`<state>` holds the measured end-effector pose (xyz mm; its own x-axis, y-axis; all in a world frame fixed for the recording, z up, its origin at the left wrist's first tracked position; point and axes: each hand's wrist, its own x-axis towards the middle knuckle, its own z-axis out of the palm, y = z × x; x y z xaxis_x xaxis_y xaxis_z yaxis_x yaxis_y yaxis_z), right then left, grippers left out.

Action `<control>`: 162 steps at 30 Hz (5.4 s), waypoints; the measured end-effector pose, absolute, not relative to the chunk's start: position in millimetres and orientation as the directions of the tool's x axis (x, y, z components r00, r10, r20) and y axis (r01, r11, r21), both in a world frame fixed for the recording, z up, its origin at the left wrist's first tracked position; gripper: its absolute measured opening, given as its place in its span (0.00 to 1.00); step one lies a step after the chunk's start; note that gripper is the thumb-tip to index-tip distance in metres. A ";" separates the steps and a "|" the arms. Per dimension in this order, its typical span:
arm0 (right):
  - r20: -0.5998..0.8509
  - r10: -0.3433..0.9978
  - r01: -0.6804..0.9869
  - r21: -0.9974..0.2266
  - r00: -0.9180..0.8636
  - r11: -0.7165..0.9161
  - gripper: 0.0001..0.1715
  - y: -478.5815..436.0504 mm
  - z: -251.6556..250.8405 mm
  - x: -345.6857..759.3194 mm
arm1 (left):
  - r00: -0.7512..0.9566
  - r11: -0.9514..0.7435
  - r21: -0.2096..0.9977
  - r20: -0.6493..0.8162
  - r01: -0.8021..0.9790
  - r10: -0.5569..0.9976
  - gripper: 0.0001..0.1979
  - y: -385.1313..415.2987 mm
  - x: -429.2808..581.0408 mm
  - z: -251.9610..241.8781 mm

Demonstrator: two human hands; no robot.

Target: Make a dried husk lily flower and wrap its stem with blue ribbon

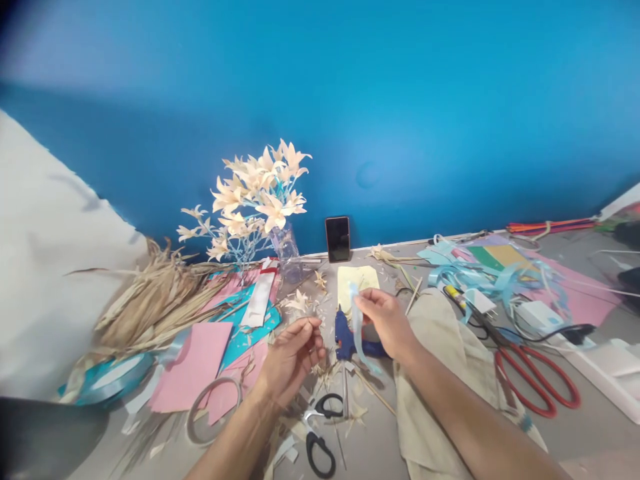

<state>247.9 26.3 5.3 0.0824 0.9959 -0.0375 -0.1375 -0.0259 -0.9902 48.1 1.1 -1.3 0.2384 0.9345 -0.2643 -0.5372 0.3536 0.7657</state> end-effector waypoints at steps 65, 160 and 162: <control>-0.060 0.996 -0.106 -0.992 -0.070 -0.067 0.14 -1.2 8.9 211.3 | -0.114 0.003 1.000 -0.006 -0.023 0.994 0.08 -13.0 69.0 6.3; -0.040 0.921 -0.397 -0.894 -0.388 -0.206 0.24 2.5 17.1 236.6 | 0.529 0.642 0.644 -0.403 -0.416 0.747 0.10 -13.3 64.0 27.8; -0.015 0.900 -0.402 -0.891 -0.435 -0.209 0.23 3.2 15.8 238.4 | 0.561 0.666 0.606 -0.396 -0.436 0.727 0.09 -14.0 66.6 27.6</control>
<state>238.4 3.2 15.8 -0.4351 0.9002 -0.0146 -0.4024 -0.2089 -0.8913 66.6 -14.0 27.6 0.5610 0.7272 -0.3957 -0.4355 0.6657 0.6060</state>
